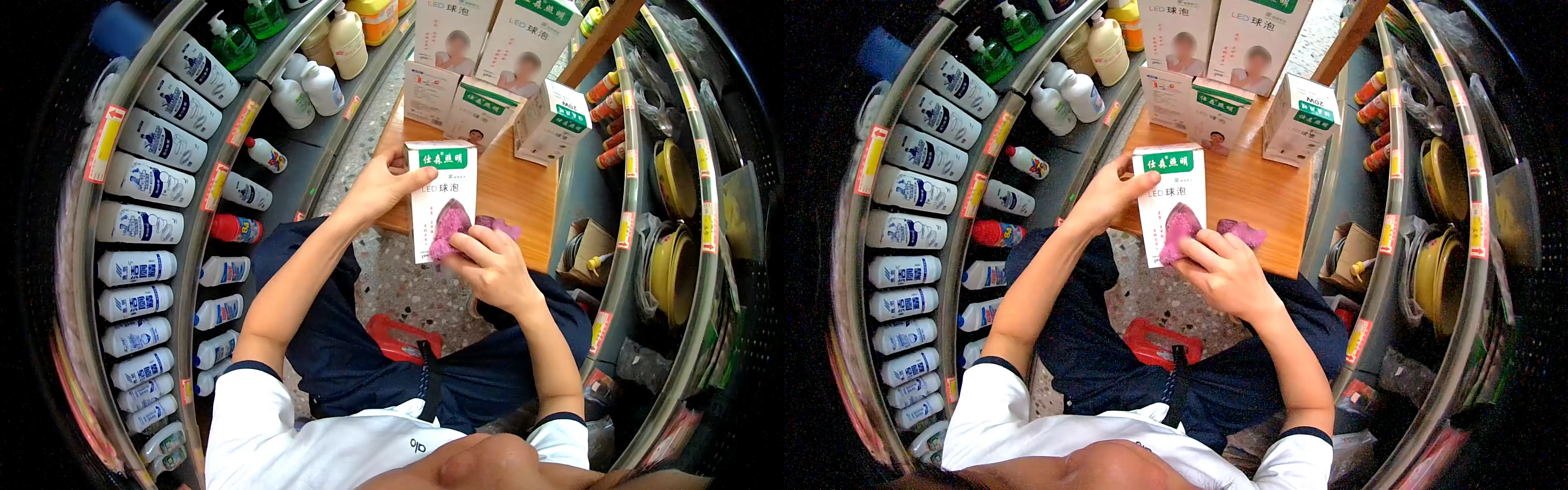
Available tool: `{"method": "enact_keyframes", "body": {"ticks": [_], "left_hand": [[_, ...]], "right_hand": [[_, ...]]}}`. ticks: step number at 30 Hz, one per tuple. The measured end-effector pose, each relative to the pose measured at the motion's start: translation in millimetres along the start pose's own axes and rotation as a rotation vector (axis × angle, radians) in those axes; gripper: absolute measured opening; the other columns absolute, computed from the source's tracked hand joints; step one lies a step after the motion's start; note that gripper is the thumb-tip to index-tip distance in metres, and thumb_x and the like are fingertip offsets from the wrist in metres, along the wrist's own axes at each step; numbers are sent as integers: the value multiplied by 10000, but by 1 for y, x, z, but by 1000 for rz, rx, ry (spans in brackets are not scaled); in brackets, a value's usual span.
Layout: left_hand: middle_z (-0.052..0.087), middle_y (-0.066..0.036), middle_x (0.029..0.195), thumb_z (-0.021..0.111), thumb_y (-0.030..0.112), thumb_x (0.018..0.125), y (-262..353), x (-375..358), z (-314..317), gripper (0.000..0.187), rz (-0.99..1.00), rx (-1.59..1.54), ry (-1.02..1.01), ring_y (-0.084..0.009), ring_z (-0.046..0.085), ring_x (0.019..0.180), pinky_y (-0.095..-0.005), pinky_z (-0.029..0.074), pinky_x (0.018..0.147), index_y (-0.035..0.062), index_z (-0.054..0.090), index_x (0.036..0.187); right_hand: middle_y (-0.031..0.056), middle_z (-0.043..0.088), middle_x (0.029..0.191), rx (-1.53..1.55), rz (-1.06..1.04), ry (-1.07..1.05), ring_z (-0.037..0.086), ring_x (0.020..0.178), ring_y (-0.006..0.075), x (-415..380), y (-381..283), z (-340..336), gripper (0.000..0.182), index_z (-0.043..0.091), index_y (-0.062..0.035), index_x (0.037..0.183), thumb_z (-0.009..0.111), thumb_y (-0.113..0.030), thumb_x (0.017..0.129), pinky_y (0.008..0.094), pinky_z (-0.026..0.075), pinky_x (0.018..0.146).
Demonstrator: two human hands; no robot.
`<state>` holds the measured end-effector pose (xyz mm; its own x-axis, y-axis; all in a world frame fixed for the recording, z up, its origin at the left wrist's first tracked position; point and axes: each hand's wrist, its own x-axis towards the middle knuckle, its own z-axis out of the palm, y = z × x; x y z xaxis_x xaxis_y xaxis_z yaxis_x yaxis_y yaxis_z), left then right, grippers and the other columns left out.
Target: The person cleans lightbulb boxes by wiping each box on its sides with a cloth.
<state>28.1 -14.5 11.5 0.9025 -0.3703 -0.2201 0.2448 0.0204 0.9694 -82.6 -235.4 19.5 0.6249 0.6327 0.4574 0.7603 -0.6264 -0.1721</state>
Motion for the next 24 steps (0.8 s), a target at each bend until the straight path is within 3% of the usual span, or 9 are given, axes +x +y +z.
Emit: {"method": "enact_keyframes", "body": {"ticks": [5, 14, 24], "left_hand": [[641, -149, 1210, 778, 334, 861, -1, 1, -1, 704, 61, 116, -6, -196, 619, 1083, -338, 482, 974, -60, 486, 1366], [599, -180, 1257, 844, 475, 772, 0, -2, 0, 945, 74, 222, -15, -225, 598, 1131, -357, 488, 974, -84, 418, 1403], [575, -178, 1284, 859, 528, 727, -3, -2, -8, 1056, 170, 116, -30, -233, 591, 1133, -364, 485, 981, -75, 361, 1435]], "right_hand": [[9, 627, 1106, -55, 24, 76, 590, 1006, 208, 13, 5, 3, 207, 743, -130, 906, 691, -178, 711, 348, 487, 745], [22, 639, 1120, -199, 103, 246, 587, 1025, 225, 44, 17, 3, 290, 752, -140, 983, 673, -170, 705, 362, 484, 761], [36, 610, 1175, -228, 118, 291, 573, 1067, 240, 55, 18, 10, 296, 738, -124, 1015, 655, -177, 736, 368, 475, 808]]}}
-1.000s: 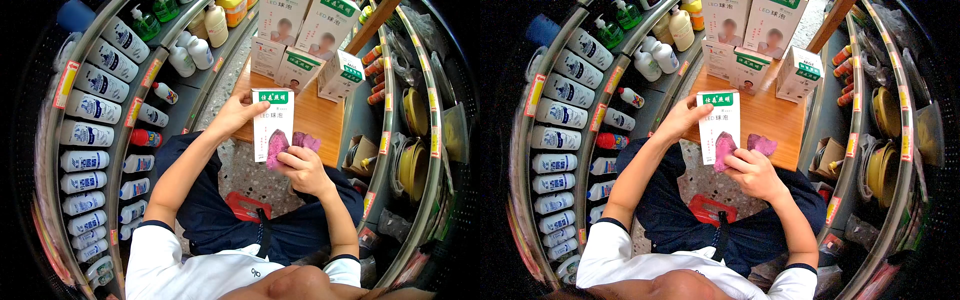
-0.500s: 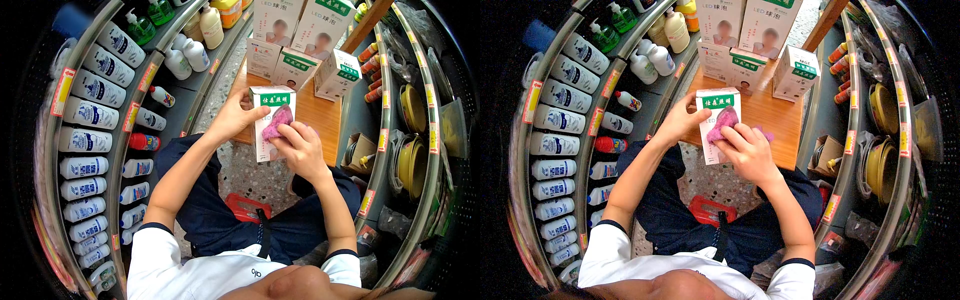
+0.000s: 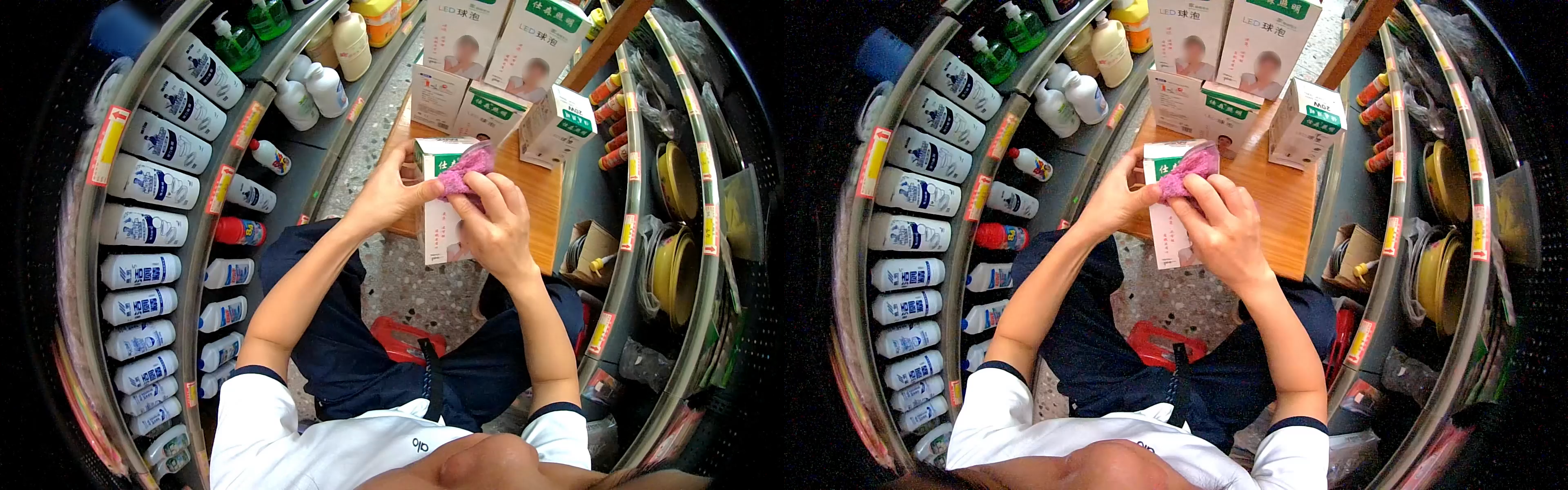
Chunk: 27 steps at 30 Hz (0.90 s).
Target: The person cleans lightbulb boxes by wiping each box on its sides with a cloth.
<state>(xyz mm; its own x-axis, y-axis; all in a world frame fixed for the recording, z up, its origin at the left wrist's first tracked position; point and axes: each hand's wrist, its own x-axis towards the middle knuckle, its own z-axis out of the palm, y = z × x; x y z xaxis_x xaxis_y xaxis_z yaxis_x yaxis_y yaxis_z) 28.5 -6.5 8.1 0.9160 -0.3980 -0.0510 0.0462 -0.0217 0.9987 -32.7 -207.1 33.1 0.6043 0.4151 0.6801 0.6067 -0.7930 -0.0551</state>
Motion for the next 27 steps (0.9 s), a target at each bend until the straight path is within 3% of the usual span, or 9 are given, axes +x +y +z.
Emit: {"method": "enact_keyframes", "body": {"ticks": [11, 14, 20, 27], "left_hand": [[549, -189, 1328, 901, 348, 714, 9, -3, 10, 983, -3, -58, -27, -249, 563, 1204, -382, 455, 1028, -76, 370, 1425], [558, -192, 1323, 903, 316, 711, 6, -2, 10, 937, 44, 52, -7, -254, 550, 1227, -375, 441, 1044, -76, 405, 1401], [577, -187, 1299, 904, 310, 707, 6, -2, 9, 919, 72, 108, -16, -250, 554, 1221, -372, 436, 1053, -53, 420, 1399], [540, -183, 1351, 885, 315, 740, 16, -6, -4, 977, -5, -74, -178, -242, 530, 1254, -370, 421, 1068, -63, 344, 1461]], "right_hand": [[62, 596, 1186, 9, 73, 27, 573, 1106, 259, 4, -1, 2, 327, 717, -90, 1058, 662, -131, 739, 389, 475, 839], [65, 596, 1199, 27, 37, 31, 576, 1103, 258, 6, 0, 0, 342, 718, -91, 1076, 659, -135, 742, 388, 475, 837], [53, 612, 1202, 58, 0, 21, 578, 1108, 252, 7, 4, 0, 326, 737, -112, 1051, 660, -151, 736, 381, 475, 811], [28, 626, 1176, 74, -26, -52, 579, 1080, 227, 6, -4, -6, 306, 757, -133, 1015, 663, -156, 724, 367, 473, 770]]}}
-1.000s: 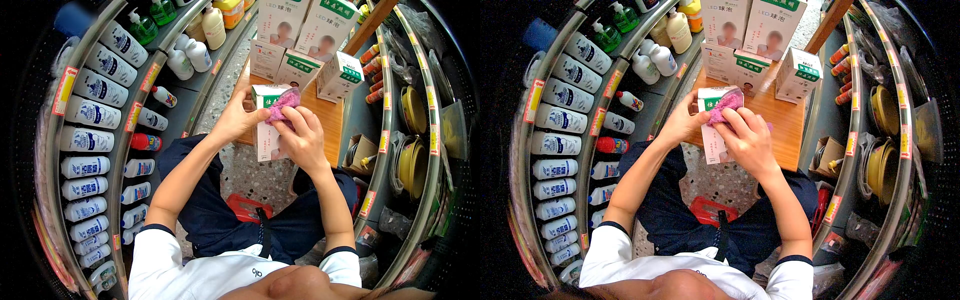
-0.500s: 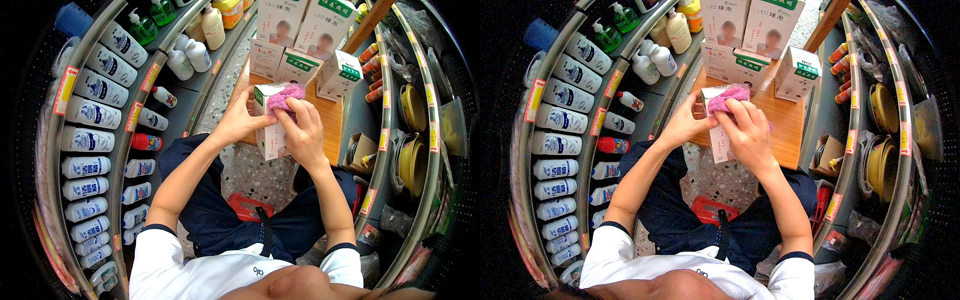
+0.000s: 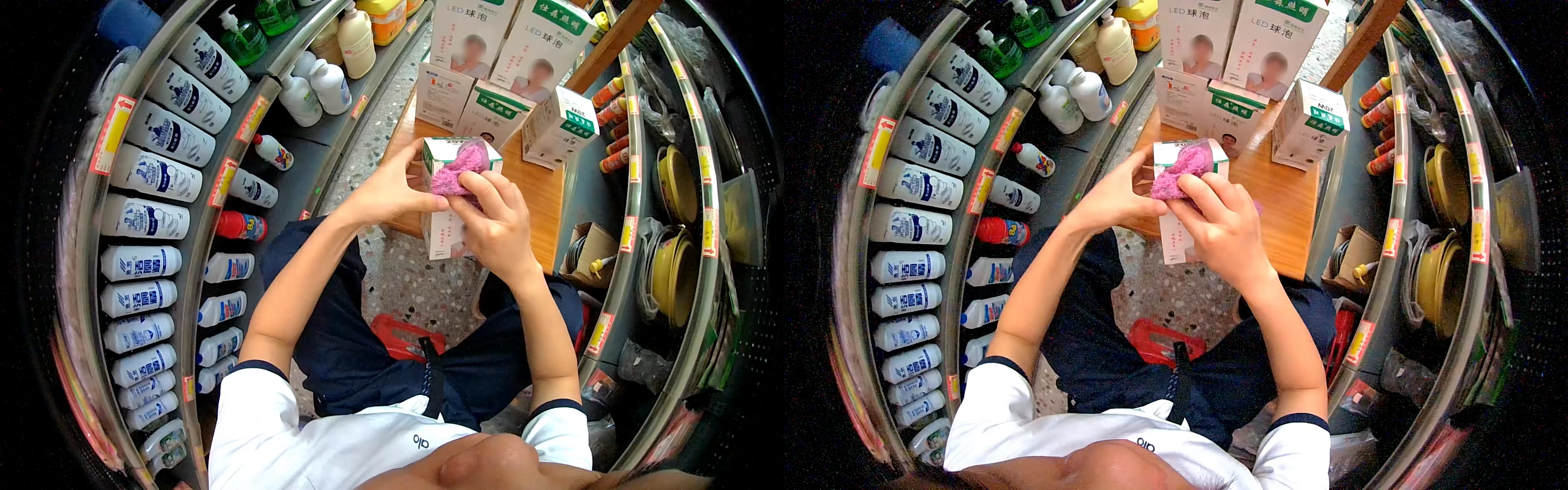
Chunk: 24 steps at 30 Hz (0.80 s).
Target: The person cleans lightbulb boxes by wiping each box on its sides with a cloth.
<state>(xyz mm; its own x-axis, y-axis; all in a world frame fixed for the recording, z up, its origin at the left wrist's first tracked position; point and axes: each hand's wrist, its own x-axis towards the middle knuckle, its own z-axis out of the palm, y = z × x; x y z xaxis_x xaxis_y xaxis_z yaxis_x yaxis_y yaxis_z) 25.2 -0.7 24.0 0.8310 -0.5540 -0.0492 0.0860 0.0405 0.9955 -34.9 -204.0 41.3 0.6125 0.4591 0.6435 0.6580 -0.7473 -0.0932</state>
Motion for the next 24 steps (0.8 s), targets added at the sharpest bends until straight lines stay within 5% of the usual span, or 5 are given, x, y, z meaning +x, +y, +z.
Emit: {"method": "enact_keyframes", "body": {"ticks": [5, 8, 14, 24], "left_hand": [[511, -193, 1391, 751, 416, 884, -18, 7, -11, 902, -30, -154, 43, -222, 520, 1263, -349, 401, 1080, -80, 308, 1493], [535, -179, 1370, 669, 439, 945, -14, 5, -5, 784, 5, 32, 93, -214, 533, 1241, -342, 398, 1076, -86, 381, 1450], [546, -112, 1344, 595, 403, 993, -9, 9, -4, 645, -27, -23, 89, -167, 543, 1227, -326, 443, 1057, -40, 418, 1428], [620, -151, 1235, 663, 403, 954, -22, 15, -2, 621, 14, -85, 189, -183, 580, 1140, -313, 445, 998, -84, 525, 1314]], "right_hand": [[16, 625, 1168, -26, -25, -2, 577, 1057, 213, -5, -6, 3, 302, 759, -142, 1015, 669, -165, 728, 356, 470, 761], [8, 623, 1166, -45, -32, -39, 575, 1060, 210, -10, -8, 4, 286, 760, -145, 1009, 664, -174, 741, 351, 469, 762], [5, 623, 1161, 26, -35, -119, 577, 1064, 208, -27, -12, 7, 254, 757, -142, 980, 658, -168, 748, 354, 470, 767], [-10, 624, 1116, 111, -92, -186, 578, 1002, 189, -57, -21, 2, 155, 748, -112, 897, 721, -174, 759, 341, 461, 732]]}}
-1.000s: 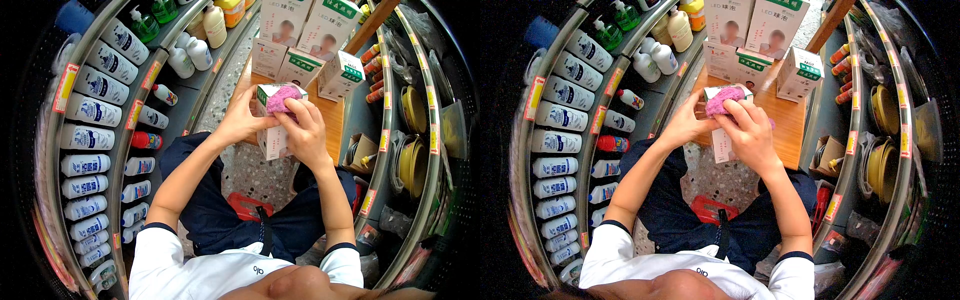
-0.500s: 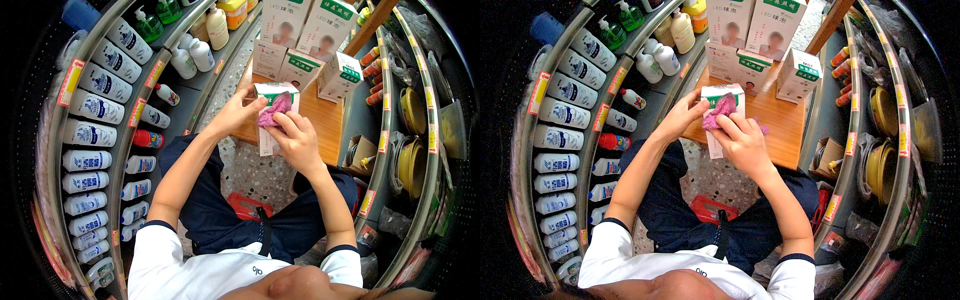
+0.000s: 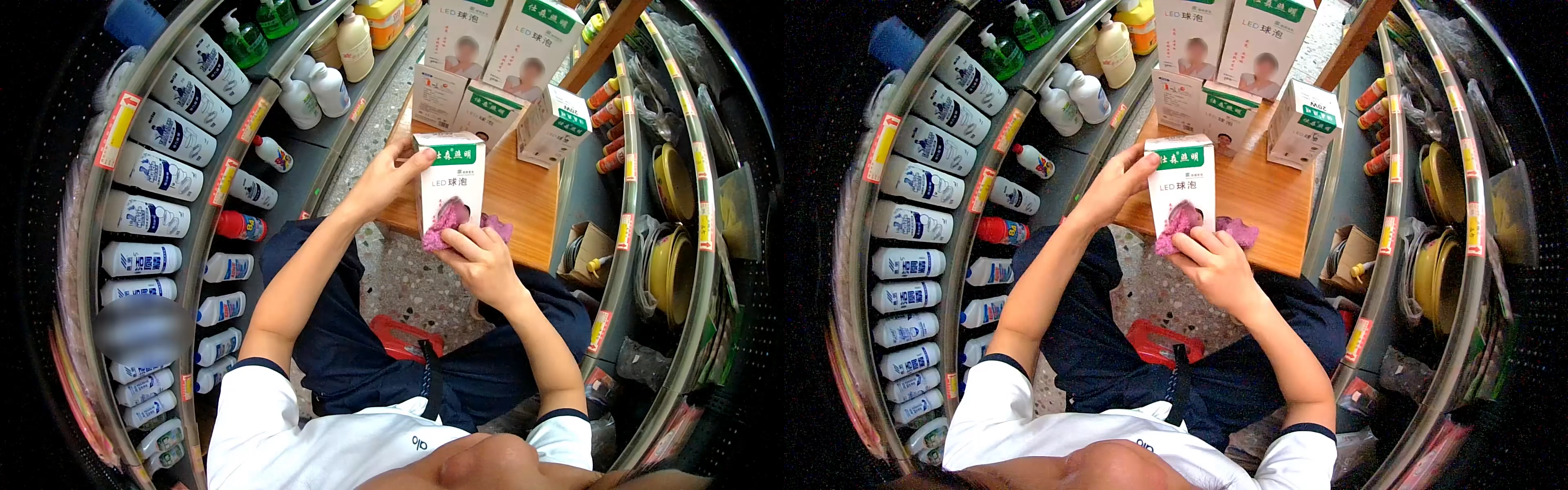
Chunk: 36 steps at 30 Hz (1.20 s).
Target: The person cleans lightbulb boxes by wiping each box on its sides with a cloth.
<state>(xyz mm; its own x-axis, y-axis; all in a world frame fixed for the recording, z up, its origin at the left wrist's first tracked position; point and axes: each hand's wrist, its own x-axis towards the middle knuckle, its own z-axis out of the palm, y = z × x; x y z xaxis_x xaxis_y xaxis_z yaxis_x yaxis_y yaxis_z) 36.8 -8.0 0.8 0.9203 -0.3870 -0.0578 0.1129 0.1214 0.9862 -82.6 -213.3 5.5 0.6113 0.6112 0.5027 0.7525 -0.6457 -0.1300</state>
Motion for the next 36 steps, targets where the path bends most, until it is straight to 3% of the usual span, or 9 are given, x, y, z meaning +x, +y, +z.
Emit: {"method": "enact_keyframes", "body": {"ticks": [8, 11, 14, 18, 22, 23, 26, 31, 36], "left_hand": [[652, -117, 1169, 655, 418, 956, 3, 2, -3, 575, 35, 30, 11, -157, 610, 1071, -291, 465, 958, -34, 553, 1296], [649, -97, 1167, 640, 418, 966, 7, 6, -9, 553, -26, 19, 67, -148, 624, 1041, -292, 477, 948, -27, 561, 1285], [634, -74, 1220, 581, 446, 993, 20, 2, -12, 580, -89, -48, 76, -149, 613, 1112, -320, 479, 976, -5, 513, 1352], [637, -73, 1203, 589, 473, 982, 26, 1, -17, 608, -79, 4, 128, -142, 624, 1070, -309, 477, 947, -10, 515, 1344], [642, -84, 1167, 632, 465, 957, 26, 1, -14, 621, -49, 21, 153, -143, 619, 1061, -309, 483, 945, -29, 529, 1319], [649, -87, 1142, 660, 457, 942, 22, 3, -15, 615, -23, 31, 157, -141, 621, 1038, -302, 488, 931, -36, 548, 1293], [664, -110, 1106, 712, 449, 907, 14, 7, -11, 650, 12, 93, 161, -147, 628, 1014, -293, 493, 912, -65, 557, 1273], [686, -155, 1101, 783, 413, 855, 25, 1, 9, 726, 49, 133, 173, -176, 662, 990, -309, 514, 893, -105, 530, 1297], [685, -161, 1131, 811, 404, 826, 28, -2, 18, 739, 66, 273, 141, -188, 667, 1023, -312, 523, 899, -83, 532, 1308]], "right_hand": [[-8, 613, 1086, 9, -2, -84, 564, 1022, 178, -15, -1, -1, 190, 743, -121, 933, 695, -181, 759, 340, 450, 733], [44, 637, 1059, 23, 51, -135, 597, 989, 240, -25, 7, 1, 235, 737, -82, 921, 700, -90, 689, 372, 476, 759], [64, 637, 1003, 103, 132, -65, 608, 932, 264, -28, 13, -2, 246, 717, -65, 914, 680, -47, 672, 384, 488, 752], [111, 632, 914, 276, 270, 198, 620, 813, 324, -19, 15, -18, 225, 672, -37, 896, 634, -10, 675, 402, 504, 697], [130, 623, 838, 578, 651, 296, 623, 747, 252, -3, 12, -30, 154, 630, 1, 915, 596, 1, 765, 334, 499, 700], [103, 621, 824, 661, 691, 256, 603, 736, 197, -2, 18, -30, 122, 623, 12, 906, 598, -11, 789, 291, 478, 700], [73, 619, 813, 876, 632, 290, 594, 735, 178, 13, 28, -28, 126, 627, 23, 901, 601, -3, 781, 272, 468, 704], [99, 621, 984, 983, 509, 323, 598, 942, 188, 33, 42, -31, 154, 648, 21, 931, 588, 49, 791, 290, 454, 856], [120, 628, 1048, 640, 491, 530, 623, 980, 244, 56, 43, -22, 190, 686, -12, 980, 644, 59, 809, 338, 485, 879]]}}
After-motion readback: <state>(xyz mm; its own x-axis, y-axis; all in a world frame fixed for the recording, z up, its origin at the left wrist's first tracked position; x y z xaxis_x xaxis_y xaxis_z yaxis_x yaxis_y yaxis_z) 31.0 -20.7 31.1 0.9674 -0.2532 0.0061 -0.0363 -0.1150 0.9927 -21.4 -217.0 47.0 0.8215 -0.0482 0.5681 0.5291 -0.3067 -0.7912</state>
